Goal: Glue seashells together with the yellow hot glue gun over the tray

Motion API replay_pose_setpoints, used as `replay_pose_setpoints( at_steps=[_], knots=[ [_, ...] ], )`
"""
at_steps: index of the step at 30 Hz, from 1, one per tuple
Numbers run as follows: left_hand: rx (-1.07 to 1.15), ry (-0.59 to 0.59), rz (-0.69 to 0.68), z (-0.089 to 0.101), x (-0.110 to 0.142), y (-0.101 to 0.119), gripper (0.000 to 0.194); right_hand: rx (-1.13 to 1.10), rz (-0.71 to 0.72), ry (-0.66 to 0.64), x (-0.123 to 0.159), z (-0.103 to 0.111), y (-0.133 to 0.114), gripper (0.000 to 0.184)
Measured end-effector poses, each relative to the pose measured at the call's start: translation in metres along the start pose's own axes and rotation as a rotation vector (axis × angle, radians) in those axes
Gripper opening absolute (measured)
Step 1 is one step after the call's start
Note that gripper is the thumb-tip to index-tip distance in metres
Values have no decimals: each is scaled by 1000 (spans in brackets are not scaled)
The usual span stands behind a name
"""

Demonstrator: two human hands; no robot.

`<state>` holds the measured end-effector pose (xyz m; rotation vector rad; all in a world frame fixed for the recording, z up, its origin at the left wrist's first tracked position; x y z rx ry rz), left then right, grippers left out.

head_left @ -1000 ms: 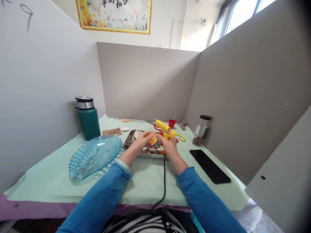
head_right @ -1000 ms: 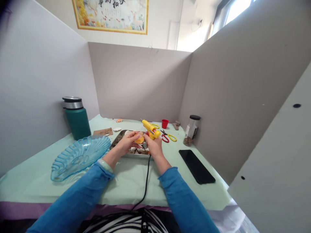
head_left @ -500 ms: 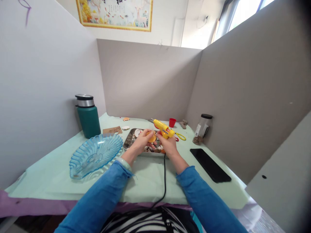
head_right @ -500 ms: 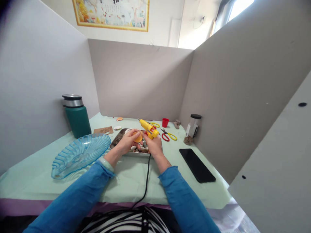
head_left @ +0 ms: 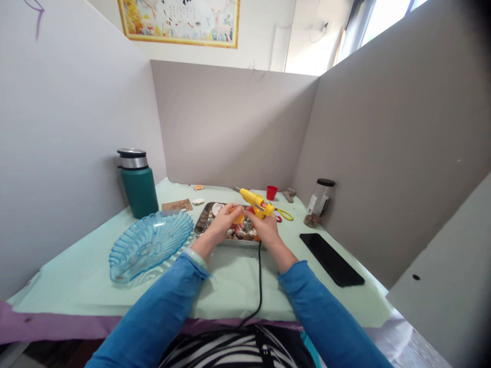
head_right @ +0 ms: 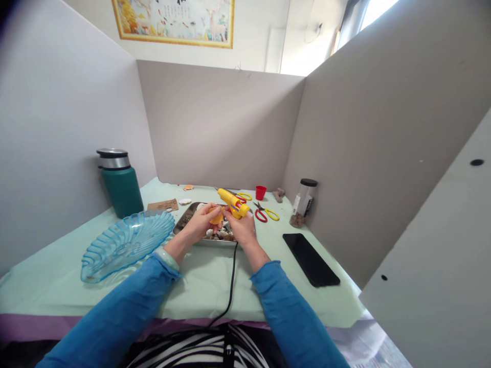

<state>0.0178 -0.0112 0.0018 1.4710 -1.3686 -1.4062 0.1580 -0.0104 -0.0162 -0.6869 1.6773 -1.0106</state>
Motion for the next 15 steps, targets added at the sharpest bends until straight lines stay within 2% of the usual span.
replay_pose_setpoints(
  at_steps=[15],
  knots=[
    [-9, 20, -1, -1, 1, 3, 40, -10, -36, 5, 2, -2, -6, 32]
  ],
)
Point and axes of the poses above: each hand's wrist, its own x-axis away from the middle knuckle, its own z-axis out of the back of the hand, y = z × x, the point moved 1 cm from there along -x, towards the middle knuckle, and after that the axes turned 9 degrees about y, right-handed, at the moved point
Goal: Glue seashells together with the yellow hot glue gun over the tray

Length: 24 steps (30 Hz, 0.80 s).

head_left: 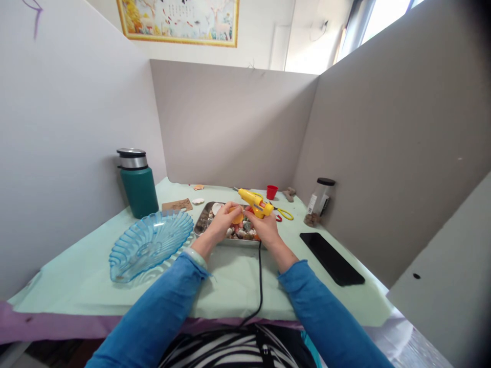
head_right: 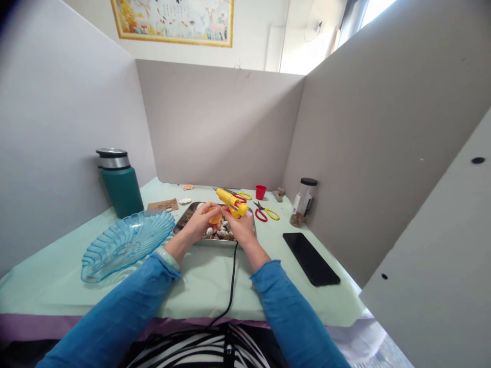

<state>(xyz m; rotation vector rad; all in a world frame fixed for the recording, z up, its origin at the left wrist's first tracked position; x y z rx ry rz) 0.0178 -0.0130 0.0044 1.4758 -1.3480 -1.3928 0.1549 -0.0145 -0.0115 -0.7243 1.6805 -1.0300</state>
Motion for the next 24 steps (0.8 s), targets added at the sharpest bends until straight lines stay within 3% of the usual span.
replay_pose_setpoints(
  at_steps=[24],
  knots=[
    [-92, -41, -83, 4, -4, -5, 47, 6, 16, 10, -3, 1, 11, 31]
  ],
)
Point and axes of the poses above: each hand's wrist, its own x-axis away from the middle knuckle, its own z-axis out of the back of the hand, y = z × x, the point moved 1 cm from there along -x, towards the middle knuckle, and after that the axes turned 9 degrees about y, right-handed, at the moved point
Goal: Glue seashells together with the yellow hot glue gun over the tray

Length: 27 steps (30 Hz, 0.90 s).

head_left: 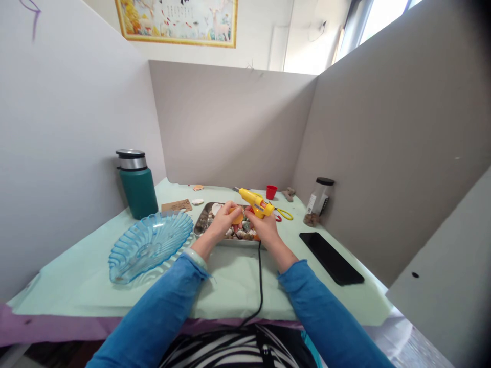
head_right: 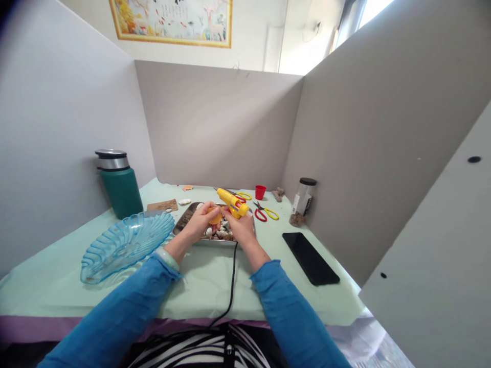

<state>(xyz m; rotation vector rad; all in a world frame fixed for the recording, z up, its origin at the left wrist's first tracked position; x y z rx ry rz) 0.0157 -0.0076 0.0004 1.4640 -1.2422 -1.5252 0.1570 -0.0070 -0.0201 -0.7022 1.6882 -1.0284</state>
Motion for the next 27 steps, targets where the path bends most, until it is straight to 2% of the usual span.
replay_pose_setpoints(
  at_steps=[12, 18, 24, 27],
  knots=[
    [0, 0, -4, 0, 1, 1, 46, 22, -6, -6, 1, 0, -3, 28],
    [41, 36, -4, -3, 0, 1, 48, -27, -46, 22, 0, 0, -3, 31],
    [72, 8, 43, -4, 1, 0, 47, -54, -55, 30, 0, 1, -5, 30],
    [68, 30, 43, -4, 1, -1, 46, -99, -67, 55, 1, 0, -9, 29]
  ],
)
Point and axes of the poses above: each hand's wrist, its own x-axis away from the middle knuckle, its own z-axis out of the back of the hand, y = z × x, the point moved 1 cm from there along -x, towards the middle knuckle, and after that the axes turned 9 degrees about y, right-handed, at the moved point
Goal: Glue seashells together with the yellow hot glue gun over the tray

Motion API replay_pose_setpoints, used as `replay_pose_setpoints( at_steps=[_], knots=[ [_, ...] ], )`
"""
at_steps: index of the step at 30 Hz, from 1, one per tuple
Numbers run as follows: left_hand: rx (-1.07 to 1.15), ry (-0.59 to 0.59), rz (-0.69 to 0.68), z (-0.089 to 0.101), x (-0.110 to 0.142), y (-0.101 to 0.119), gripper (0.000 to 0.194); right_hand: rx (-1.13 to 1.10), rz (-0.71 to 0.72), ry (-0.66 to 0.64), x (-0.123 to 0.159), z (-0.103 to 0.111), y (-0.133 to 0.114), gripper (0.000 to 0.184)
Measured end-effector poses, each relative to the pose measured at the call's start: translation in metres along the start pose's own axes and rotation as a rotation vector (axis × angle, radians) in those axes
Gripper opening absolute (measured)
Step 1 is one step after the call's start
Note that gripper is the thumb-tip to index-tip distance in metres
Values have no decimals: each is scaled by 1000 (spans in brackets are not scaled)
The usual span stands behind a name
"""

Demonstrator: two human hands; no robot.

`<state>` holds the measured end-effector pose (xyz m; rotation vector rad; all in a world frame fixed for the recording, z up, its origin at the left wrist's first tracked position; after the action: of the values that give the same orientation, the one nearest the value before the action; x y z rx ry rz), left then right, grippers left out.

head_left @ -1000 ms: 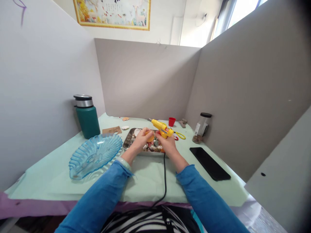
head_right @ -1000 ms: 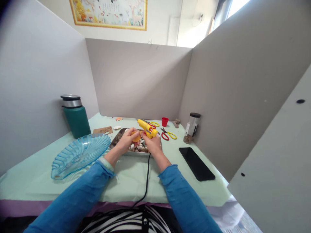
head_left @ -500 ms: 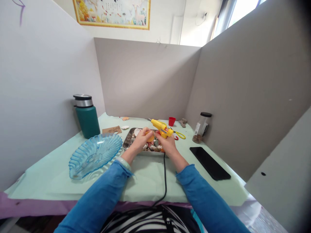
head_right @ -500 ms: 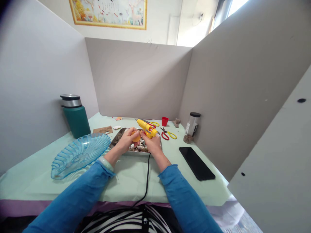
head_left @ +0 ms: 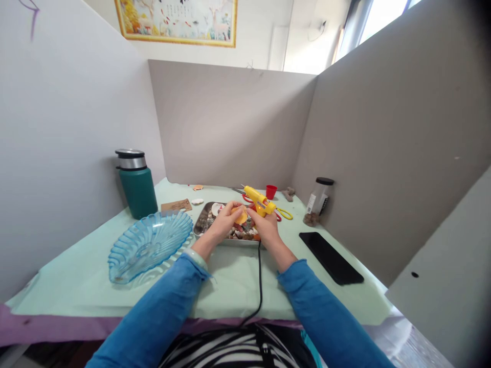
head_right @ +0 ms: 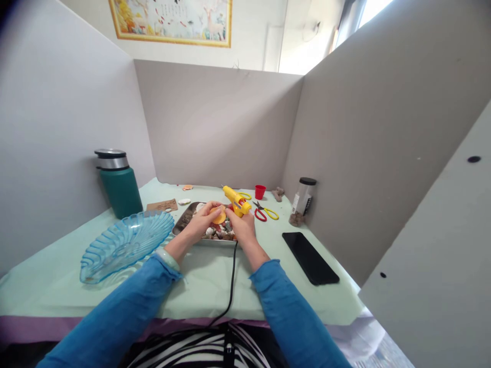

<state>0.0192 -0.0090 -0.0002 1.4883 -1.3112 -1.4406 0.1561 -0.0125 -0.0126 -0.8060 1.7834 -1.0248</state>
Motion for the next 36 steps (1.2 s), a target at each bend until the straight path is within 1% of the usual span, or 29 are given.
replay_pose_setpoints(
  at_steps=[3, 6, 10, 15, 21, 30, 36],
  knots=[
    [14, 28, 8, 1, -2, -1, 44, -11, -13, 19, 2, -1, -4, 30],
    [37, 71, 24, 5, -4, -2, 42, 11, -5, 8, 2, 0, -4, 30],
    [59, 101, 25, 8, -5, -2, 41, 54, 8, -18, -1, 1, 4, 30],
    [74, 131, 38, 6, -2, 3, 41, 80, 16, -29, -3, 2, 11, 31],
    [89, 119, 34, 5, 0, 6, 40, 87, 14, -31, -1, 1, 5, 33],
    [117, 68, 10, 9, -2, 2, 39, 102, 29, -53, 1, 1, 2, 32],
    [129, 84, 27, 8, 0, 5, 40, 93, 41, -68, 0, 2, 4, 31]
  ],
)
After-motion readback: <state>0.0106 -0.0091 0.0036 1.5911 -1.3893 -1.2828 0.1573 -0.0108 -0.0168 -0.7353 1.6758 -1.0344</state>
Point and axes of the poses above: each hand's wrist, its own x-axis away from the middle knuckle, its own z-axis out of the back of the hand, y = z × x, the point moved 1 cm from there along -x, towards the middle knuckle, and after that the axes turned 9 degrees about y, right-handed, at the moved point
